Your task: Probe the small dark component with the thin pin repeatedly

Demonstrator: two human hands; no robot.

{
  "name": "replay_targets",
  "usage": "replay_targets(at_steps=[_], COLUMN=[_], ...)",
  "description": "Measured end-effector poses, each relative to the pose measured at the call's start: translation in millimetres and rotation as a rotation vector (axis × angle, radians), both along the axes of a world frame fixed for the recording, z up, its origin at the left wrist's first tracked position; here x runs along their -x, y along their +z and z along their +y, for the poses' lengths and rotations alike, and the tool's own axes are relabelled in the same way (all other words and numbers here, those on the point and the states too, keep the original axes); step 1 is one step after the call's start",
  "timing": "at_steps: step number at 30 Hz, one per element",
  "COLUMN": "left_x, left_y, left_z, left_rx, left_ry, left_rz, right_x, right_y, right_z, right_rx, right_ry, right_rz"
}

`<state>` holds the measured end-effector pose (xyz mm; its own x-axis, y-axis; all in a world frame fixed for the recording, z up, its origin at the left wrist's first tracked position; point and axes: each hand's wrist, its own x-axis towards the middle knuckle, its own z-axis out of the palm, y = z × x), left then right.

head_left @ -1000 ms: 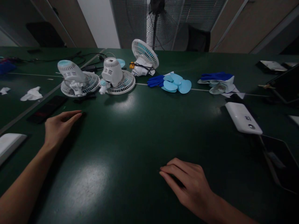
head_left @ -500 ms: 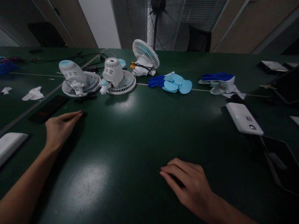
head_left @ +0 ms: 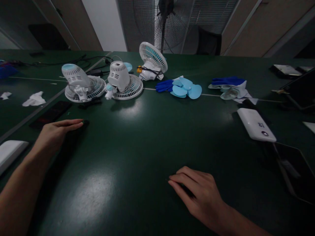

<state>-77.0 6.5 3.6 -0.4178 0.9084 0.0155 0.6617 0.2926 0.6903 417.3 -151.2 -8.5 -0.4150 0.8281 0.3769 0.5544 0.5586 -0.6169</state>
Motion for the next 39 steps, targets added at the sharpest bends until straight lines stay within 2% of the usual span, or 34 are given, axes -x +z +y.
replay_targets(at_steps=[6, 14, 17, 20, 25, 27, 30, 36, 39], left_x=[-14.2, -62.4, -84.4, -120.8, -202.3, -227.3, -246.2, -245.7, -245.2], left_y=[-3.4, -3.5, -7.8, -12.0, -12.6, -12.5, -13.3, -13.1, -10.5], left_z=[-8.2, -14.6, -19.2, -33.1, -77.4, -93.3, -105.1, -100.7, -99.5], left_rx=[-0.051, -0.111, -0.201, -0.313, -0.439, -0.524, -0.55, -0.216, -0.098], left_ry=[-0.085, -0.445, -0.577, -0.758, -1.253, -1.376, -1.406, -1.282, -1.247], left_rz=[0.223, 0.543, 0.607, 0.519, 0.244, 0.194, 0.12, -0.062, -0.119], right_x=[-0.5, -1.0, -1.8, -5.0, -14.9, -18.0, -19.6, -15.1, -12.8], right_y=[-2.2, -3.4, -1.4, 0.8, 3.8, 3.8, 1.8, -1.5, -0.3], right_z=[-0.5, -1.5, -2.5, -2.3, 2.0, 3.5, 3.7, 1.1, 1.9], right_rx=[-0.007, -0.012, 0.026, 0.072, 0.054, 0.018, -0.013, 0.018, -0.008], right_ry=[-0.002, -0.011, -0.005, -0.004, -0.019, -0.032, -0.039, -0.037, -0.032], right_rz=[-0.003, 0.004, 0.021, 0.022, -0.037, -0.075, -0.091, -0.078, -0.095])
